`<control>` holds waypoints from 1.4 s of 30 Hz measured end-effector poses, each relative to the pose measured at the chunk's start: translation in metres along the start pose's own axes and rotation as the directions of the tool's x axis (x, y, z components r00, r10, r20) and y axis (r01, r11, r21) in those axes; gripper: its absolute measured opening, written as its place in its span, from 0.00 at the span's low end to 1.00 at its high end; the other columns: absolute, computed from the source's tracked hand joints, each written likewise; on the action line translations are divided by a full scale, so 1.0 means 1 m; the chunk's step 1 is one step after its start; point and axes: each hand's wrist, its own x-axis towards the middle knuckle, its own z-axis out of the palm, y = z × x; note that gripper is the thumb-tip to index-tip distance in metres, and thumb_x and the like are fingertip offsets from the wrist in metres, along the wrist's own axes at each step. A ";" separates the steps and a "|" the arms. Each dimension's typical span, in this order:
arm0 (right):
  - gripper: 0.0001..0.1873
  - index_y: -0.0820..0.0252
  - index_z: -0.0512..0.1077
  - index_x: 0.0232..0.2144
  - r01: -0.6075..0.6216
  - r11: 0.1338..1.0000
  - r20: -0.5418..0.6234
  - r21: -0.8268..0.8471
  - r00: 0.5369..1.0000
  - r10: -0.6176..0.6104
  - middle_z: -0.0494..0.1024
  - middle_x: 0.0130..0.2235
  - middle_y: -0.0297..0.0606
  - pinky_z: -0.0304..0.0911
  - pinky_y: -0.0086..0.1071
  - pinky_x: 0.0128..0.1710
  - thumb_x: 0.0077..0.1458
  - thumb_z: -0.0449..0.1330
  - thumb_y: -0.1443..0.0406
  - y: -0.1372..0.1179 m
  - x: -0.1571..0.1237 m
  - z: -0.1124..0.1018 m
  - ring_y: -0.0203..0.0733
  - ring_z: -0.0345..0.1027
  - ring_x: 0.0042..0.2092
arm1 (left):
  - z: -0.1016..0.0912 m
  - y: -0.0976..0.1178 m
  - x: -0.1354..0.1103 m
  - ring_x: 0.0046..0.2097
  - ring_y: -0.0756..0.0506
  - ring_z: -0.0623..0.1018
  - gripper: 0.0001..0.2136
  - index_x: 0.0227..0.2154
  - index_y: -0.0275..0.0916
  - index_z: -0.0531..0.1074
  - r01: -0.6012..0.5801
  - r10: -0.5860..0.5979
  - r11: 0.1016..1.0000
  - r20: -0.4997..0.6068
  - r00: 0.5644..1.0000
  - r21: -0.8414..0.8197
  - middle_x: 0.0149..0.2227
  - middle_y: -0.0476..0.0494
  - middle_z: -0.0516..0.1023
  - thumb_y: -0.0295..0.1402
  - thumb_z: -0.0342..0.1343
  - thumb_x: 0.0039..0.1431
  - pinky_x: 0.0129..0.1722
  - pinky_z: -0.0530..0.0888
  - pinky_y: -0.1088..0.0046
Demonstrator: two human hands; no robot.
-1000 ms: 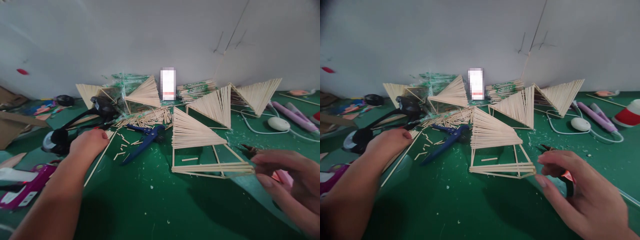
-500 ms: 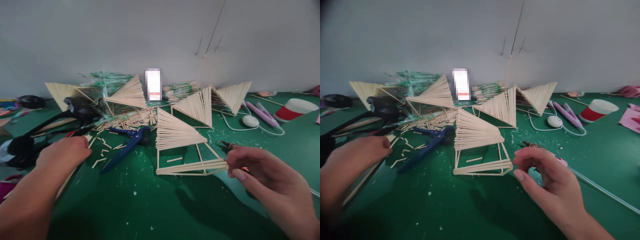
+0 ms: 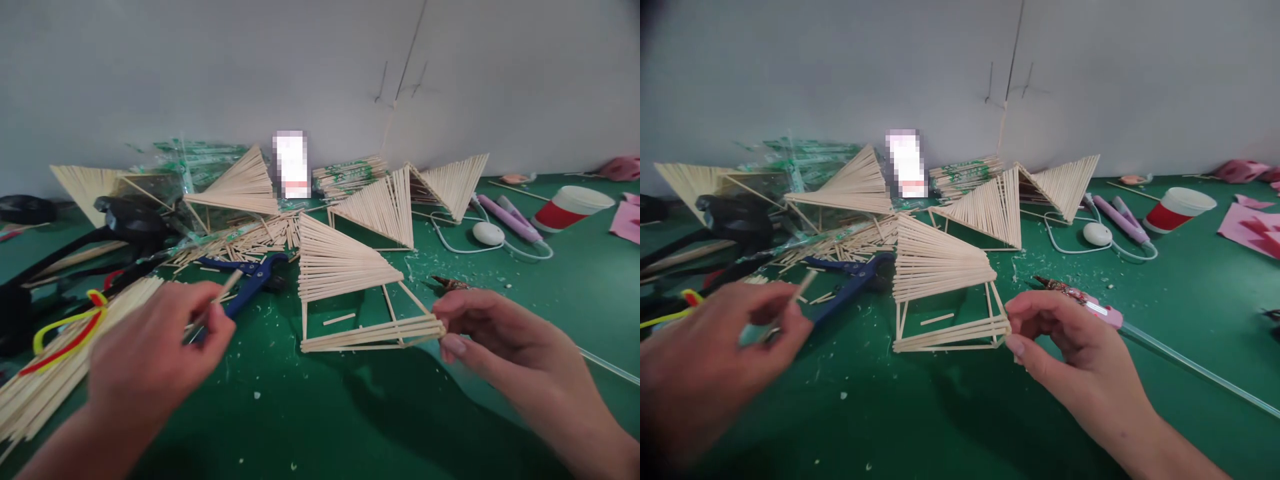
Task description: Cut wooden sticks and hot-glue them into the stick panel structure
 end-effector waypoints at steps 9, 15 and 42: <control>0.11 0.50 0.74 0.38 0.045 0.998 0.086 0.034 0.995 -0.047 0.74 0.29 0.31 0.67 0.27 0.26 0.50 0.67 0.62 0.002 -0.003 0.002 0.35 0.69 0.28 | 0.008 0.071 -0.016 0.26 0.51 0.74 0.09 0.43 0.44 0.65 -0.533 0.591 0.759 0.054 0.805 -0.374 0.28 0.53 0.73 0.30 0.51 0.60 0.25 0.69 0.75; 0.12 0.50 0.72 0.42 0.123 0.989 0.180 0.078 0.974 -0.135 0.76 0.31 0.31 0.69 0.26 0.26 0.55 0.65 0.64 0.010 -0.001 -0.001 0.35 0.70 0.29 | -0.005 0.131 0.004 0.42 0.47 0.79 0.10 0.42 0.45 0.73 -0.425 0.557 0.683 0.046 0.829 -0.594 0.43 0.48 0.79 0.35 0.59 0.57 0.39 0.76 0.74; 0.14 0.51 0.68 0.44 0.117 0.984 0.225 0.136 0.963 -0.146 0.74 0.33 0.29 0.67 0.25 0.26 0.55 0.62 0.68 0.010 0.002 -0.001 0.32 0.68 0.29 | -0.003 0.155 0.014 0.34 0.52 0.76 0.04 0.32 0.43 0.74 -0.290 0.581 0.628 0.186 0.793 -0.722 0.31 0.54 0.77 0.26 0.58 0.56 0.33 0.70 0.78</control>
